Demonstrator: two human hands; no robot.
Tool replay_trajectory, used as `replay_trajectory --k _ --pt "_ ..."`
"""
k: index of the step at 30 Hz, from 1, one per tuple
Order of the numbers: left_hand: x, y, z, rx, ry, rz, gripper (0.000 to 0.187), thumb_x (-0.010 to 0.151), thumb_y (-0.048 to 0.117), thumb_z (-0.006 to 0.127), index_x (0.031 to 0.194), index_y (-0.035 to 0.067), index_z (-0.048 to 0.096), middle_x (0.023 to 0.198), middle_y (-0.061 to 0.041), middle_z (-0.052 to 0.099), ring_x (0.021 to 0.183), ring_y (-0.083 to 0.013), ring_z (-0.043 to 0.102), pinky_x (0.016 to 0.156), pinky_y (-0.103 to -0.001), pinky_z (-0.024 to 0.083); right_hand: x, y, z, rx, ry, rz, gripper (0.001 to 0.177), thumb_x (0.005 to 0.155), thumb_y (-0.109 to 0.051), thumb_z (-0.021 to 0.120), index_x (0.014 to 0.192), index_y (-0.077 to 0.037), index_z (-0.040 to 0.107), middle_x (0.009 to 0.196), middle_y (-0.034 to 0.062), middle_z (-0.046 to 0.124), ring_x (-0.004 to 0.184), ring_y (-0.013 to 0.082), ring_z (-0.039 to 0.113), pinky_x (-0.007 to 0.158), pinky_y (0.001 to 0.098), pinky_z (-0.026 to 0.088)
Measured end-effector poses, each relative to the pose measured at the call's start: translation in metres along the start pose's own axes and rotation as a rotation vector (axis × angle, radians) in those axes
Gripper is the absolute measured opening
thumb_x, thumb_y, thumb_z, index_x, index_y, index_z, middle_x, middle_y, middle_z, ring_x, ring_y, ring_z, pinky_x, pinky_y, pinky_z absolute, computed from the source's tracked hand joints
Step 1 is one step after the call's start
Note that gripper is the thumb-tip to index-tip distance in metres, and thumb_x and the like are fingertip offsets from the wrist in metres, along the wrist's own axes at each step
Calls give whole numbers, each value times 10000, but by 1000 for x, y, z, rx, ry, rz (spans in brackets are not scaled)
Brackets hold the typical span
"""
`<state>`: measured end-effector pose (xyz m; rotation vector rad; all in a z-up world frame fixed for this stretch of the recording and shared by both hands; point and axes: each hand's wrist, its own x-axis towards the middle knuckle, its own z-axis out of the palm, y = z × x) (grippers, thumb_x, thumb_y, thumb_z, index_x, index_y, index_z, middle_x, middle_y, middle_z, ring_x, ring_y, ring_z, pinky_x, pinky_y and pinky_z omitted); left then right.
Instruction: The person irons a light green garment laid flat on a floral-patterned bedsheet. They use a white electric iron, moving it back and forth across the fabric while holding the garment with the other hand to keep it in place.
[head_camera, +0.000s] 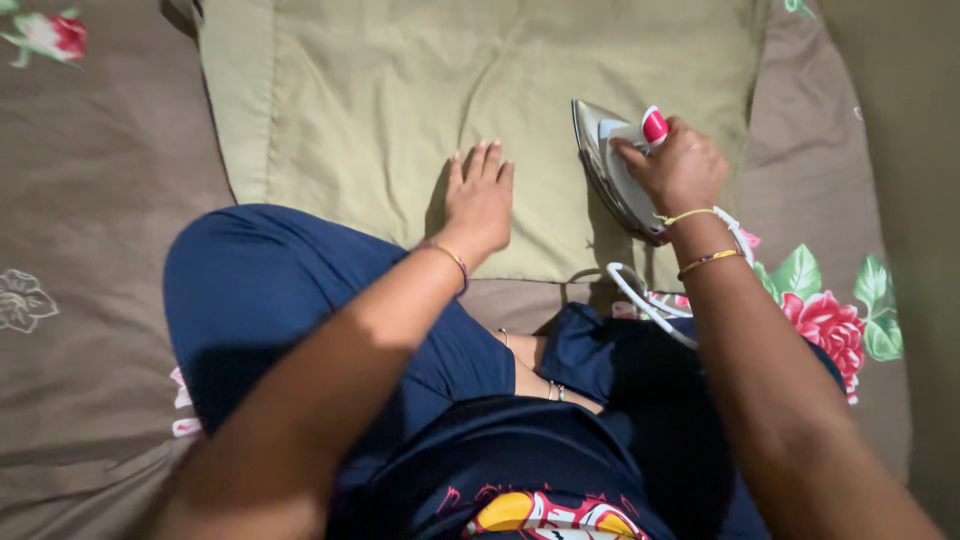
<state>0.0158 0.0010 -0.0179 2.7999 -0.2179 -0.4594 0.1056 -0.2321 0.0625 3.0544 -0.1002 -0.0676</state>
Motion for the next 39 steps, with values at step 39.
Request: replay_trajectory --k 39 --pt "61 23 5 66 -95 62 691 903 203 669 1518 13 417 1576 -342 316 1425 -460 374 1142 -508 335 34 -36 -7 -29 37 106 706 768 -745 808 981 -76 739 854 191 739 794 389 717 697 496 549"
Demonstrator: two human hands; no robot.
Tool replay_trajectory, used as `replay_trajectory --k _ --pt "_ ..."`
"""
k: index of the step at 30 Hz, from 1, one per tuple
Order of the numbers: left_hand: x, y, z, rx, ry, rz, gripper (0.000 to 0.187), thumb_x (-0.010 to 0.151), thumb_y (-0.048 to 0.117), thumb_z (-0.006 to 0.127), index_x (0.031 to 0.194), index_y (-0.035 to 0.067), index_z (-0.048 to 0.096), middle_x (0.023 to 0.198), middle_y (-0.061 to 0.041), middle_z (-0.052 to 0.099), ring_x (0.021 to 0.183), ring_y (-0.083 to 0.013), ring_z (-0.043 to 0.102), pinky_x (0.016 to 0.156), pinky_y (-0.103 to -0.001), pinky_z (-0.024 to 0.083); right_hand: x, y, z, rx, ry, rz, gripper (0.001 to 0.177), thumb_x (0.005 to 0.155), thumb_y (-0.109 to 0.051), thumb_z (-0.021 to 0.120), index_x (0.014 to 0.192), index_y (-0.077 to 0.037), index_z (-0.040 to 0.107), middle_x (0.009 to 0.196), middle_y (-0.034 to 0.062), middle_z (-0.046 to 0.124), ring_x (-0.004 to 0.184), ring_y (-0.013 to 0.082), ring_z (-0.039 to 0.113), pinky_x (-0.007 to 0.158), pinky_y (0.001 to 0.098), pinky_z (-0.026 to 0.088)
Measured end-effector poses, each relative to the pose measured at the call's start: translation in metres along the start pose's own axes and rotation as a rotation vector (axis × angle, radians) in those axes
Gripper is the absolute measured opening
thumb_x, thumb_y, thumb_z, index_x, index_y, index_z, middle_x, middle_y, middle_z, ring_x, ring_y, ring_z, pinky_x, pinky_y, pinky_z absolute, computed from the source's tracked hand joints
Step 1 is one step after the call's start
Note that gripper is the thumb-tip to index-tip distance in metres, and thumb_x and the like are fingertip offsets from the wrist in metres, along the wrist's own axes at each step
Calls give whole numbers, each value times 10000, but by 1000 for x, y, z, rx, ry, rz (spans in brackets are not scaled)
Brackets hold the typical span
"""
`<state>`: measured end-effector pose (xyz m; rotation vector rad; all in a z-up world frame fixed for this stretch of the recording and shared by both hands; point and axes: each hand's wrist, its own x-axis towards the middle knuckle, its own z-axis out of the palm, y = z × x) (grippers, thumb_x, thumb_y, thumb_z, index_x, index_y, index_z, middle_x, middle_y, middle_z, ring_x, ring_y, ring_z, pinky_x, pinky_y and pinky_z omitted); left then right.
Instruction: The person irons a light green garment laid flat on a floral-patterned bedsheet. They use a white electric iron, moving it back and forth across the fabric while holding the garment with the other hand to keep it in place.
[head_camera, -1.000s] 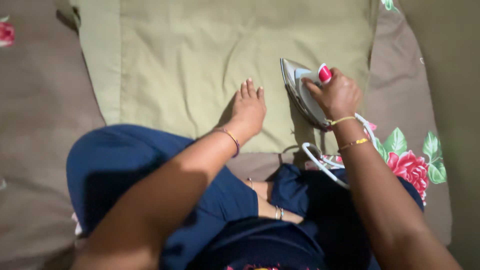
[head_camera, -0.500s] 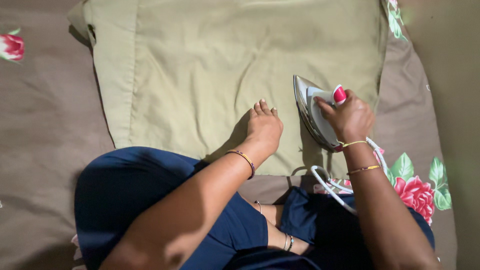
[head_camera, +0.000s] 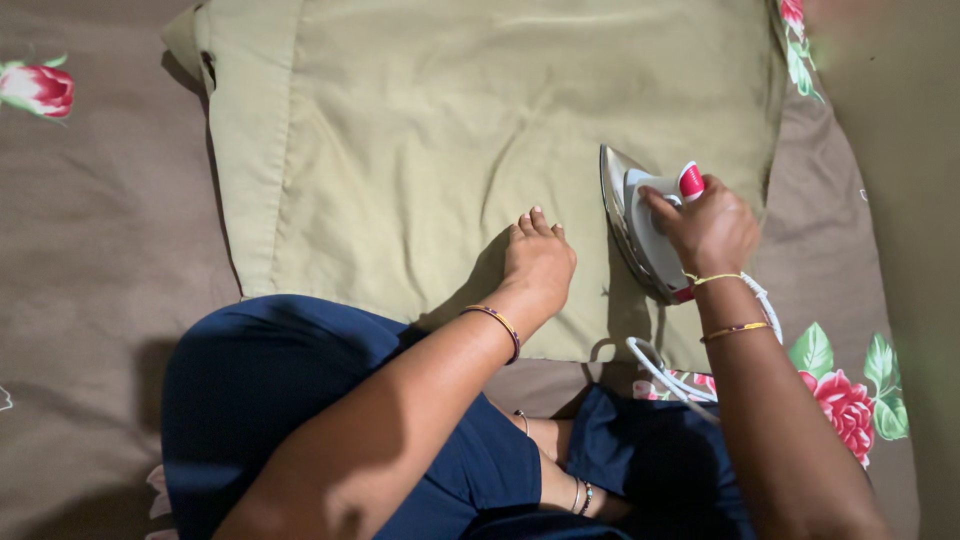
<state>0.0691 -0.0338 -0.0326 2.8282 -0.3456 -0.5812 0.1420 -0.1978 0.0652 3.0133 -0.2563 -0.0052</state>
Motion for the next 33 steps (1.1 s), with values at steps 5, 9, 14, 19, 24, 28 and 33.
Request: replay_trajectory --k 5,9,14,19,24,28,33 --pt "1 -1 1 -15 14 -5 669 915 203 665 1512 13 432 1579 -332 326 1426 -451 384 1145 -508 339 7 -5 0 -11 2 3 710 765 -747 808 972 -71 744 832 184 744 784 377 723 701 486 552" --pt "1 0 -2 -7 -13 -4 666 911 206 666 1507 16 436 1571 -324 342 1418 -438 399 1134 -493 348 13 -8 0 -56 9 9 704 761 -741 810 963 -70 747 820 184 739 772 374 723 679 486 553" --pt "-1 -1 -1 -4 13 -1 674 896 220 680 1496 13 453 1564 -327 351 1417 -432 405 1134 -490 347 19 -8 4 -38 27 -18 689 787 -737 803 955 -71 742 810 182 736 760 375 719 685 477 550" --pt "0 -2 -3 -1 17 -5 654 912 216 673 1498 15 464 1574 -325 356 1414 -435 420 1131 -492 357 26 -9 5 -27 15 -16 701 770 -739 809 936 -63 732 806 174 735 758 369 715 691 476 547" --pt "0 -3 -5 -11 -5 4 686 908 225 668 1510 4 423 1574 -331 330 1438 -435 378 1153 -506 321 31 -12 4 -22 24 -7 688 756 -734 816 934 -74 736 817 169 738 767 367 714 695 479 545" --pt "-2 -6 -7 -19 -6 25 693 908 223 657 1505 -26 411 1572 -339 324 1457 -431 358 1180 -509 285 33 -14 3 -11 1 9 700 744 -738 818 938 -70 738 824 166 741 774 362 718 701 473 548" --pt "-3 -10 -11 -61 -4 26 696 898 215 645 1493 -61 412 1574 -340 323 1453 -430 363 1176 -509 285 31 -15 -1 28 -10 6 679 747 -719 822 946 -73 752 842 171 743 794 362 721 724 471 548"
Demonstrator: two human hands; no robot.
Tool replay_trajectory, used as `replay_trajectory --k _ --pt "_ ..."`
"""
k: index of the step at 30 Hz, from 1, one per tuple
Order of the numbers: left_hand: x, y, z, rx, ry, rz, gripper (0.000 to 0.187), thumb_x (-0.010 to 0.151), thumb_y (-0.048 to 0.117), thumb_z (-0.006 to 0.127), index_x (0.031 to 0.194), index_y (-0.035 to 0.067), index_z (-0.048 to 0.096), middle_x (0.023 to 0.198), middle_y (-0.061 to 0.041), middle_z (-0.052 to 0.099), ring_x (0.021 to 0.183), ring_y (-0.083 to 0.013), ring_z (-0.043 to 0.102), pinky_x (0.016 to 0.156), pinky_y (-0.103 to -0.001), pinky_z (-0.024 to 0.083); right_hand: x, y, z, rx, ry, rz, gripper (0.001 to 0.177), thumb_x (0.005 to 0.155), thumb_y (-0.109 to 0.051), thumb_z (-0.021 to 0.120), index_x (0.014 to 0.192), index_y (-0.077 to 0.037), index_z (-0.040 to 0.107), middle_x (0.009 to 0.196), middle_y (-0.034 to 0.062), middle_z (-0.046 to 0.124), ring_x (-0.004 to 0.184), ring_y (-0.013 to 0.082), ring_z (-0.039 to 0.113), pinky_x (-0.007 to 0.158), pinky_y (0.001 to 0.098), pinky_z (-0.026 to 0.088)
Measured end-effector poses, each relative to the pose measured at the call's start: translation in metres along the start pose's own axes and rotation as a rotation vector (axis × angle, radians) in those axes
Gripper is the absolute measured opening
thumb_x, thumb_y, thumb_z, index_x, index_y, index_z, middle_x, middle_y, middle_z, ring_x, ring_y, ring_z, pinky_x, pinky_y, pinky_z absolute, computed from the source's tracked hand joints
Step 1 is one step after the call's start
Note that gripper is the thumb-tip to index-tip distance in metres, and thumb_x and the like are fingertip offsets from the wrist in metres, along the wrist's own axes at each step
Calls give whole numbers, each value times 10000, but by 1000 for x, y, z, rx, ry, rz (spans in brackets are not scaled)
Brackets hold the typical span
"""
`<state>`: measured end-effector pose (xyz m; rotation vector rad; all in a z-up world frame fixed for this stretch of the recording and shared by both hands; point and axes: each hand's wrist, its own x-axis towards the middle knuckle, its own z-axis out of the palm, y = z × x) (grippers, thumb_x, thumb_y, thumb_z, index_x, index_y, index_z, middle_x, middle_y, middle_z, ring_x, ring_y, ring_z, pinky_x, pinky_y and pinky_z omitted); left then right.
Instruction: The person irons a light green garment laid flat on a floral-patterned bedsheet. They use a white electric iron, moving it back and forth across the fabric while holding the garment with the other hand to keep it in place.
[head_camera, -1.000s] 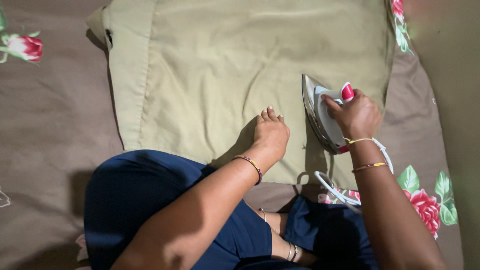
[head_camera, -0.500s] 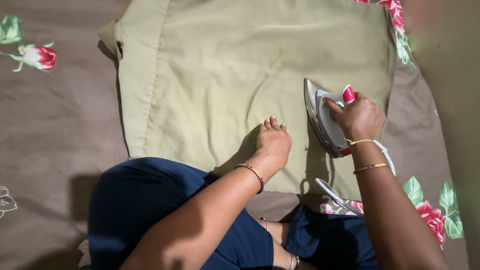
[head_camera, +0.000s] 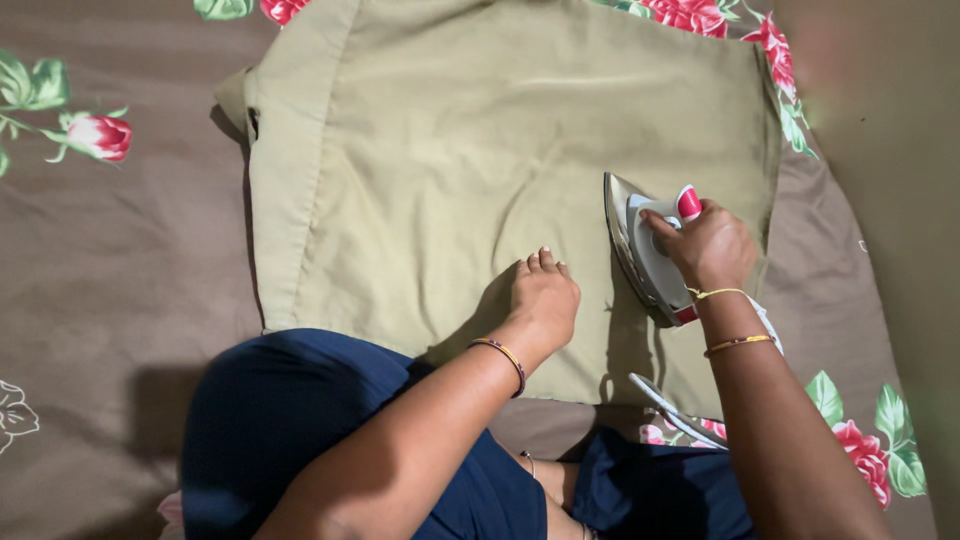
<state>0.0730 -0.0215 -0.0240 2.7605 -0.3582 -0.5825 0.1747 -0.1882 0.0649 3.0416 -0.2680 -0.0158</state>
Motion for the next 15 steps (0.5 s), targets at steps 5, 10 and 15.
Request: replay_trajectory --k 5,10,15 --pt "1 -2 2 -15 21 -15 681 900 208 650 1485 -63 432 1582 -313 343 1449 -406 389 1186 -502 298 -5 0 -5 25 -39 11 650 756 -690 818 934 -68 751 839 179 747 796 371 723 729 478 548" --pt "3 -3 0 -8 13 -22 696 887 211 666 1486 -54 427 1602 -289 317 1459 -393 371 1181 -502 297 -12 5 -10 37 -71 28 645 754 -691 795 942 -75 754 821 174 752 784 361 733 719 475 557" --pt "4 -4 2 1 20 -24 704 882 206 669 1494 -40 422 1608 -272 306 1459 -381 364 1180 -511 292 -21 16 -9 49 -71 19 667 774 -702 783 973 -66 754 811 175 749 763 357 738 713 468 565"
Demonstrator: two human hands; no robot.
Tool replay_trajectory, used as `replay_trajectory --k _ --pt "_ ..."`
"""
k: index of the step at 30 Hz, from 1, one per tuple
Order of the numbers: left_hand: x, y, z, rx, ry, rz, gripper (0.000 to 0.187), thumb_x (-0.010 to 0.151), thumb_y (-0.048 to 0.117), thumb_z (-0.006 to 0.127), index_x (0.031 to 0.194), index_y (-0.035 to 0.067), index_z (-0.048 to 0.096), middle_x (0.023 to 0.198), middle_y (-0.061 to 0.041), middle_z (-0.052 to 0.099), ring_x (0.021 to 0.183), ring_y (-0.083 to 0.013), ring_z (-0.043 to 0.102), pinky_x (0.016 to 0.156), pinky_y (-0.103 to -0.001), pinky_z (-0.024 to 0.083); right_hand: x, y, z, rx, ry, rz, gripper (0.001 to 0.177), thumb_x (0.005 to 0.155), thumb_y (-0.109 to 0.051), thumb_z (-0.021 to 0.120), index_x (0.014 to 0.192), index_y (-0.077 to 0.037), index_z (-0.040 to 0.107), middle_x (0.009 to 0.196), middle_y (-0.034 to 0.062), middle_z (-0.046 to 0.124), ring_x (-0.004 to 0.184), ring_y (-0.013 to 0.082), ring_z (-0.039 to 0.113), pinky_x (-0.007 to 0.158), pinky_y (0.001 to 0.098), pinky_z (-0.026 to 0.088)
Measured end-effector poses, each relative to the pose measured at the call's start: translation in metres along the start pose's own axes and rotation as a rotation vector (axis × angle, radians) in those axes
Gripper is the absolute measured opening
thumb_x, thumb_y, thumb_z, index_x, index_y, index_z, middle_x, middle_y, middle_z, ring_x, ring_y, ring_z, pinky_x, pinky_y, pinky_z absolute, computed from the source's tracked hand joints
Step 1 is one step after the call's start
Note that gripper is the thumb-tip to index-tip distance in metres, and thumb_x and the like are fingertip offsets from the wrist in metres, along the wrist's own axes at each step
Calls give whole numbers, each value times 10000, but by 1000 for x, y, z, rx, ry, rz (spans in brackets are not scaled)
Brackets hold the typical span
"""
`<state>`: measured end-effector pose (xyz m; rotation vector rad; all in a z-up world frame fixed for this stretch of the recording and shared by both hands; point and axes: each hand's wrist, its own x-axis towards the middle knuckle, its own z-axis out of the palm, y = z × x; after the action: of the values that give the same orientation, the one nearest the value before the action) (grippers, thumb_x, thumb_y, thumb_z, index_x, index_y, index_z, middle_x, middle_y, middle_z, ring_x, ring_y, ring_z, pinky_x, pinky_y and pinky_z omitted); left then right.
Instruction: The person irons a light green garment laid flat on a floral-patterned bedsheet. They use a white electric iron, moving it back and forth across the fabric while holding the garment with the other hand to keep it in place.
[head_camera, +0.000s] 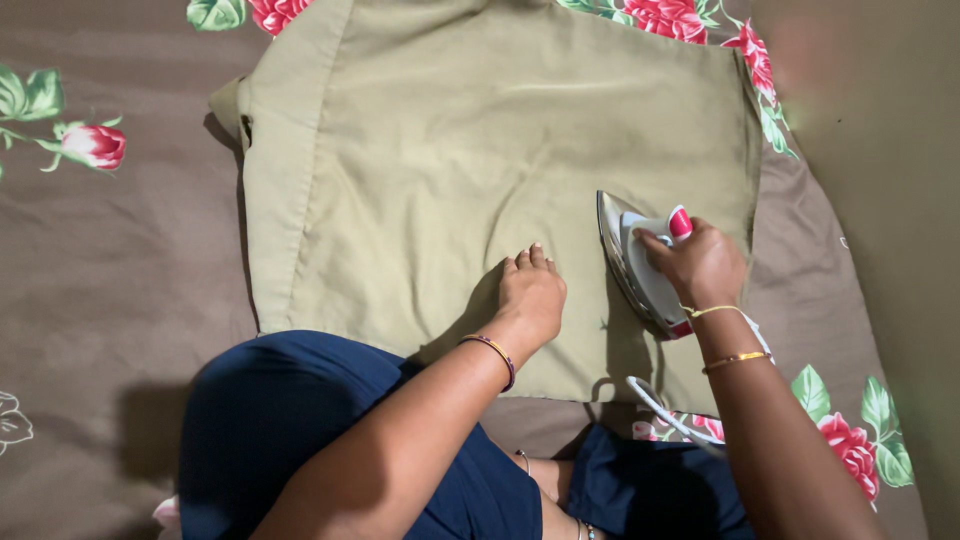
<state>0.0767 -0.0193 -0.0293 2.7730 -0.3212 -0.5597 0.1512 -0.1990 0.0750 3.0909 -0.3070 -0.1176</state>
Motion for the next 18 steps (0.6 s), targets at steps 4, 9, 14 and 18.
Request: replay_trajectory --k 4,9,14,18 --pt "0 -1 1 14 14 5 702 881 203 674 1493 -38 429 1611 -255 319 1458 -375 373 1178 -513 302 -5 7 2 -8 -14 21 681 763 -714 775 1000 -75 759 844 182 760 791 363 741 728 473 570" --pt "-2 -2 -1 14 -12 16 726 871 195 687 1508 -23 418 1623 -209 322 1453 -357 384 1171 -504 318 -12 18 6 -29 29 28 703 744 -719 781 1037 -81 758 897 201 758 825 378 739 727 480 572" --pt "-1 -3 0 5 8 14 716 871 180 683 1504 -25 421 1625 -188 320 1455 -347 377 1170 -515 313 -15 21 5 -86 -8 54 743 759 -764 763 1031 -73 751 895 196 759 838 376 742 725 476 577" --pt "0 -4 -1 12 3 22 703 875 180 683 1498 -18 426 1622 -188 320 1451 -347 377 1171 -520 312 -16 17 2 -60 -20 76 723 764 -750 755 1040 -82 749 891 185 765 831 366 748 724 474 576"
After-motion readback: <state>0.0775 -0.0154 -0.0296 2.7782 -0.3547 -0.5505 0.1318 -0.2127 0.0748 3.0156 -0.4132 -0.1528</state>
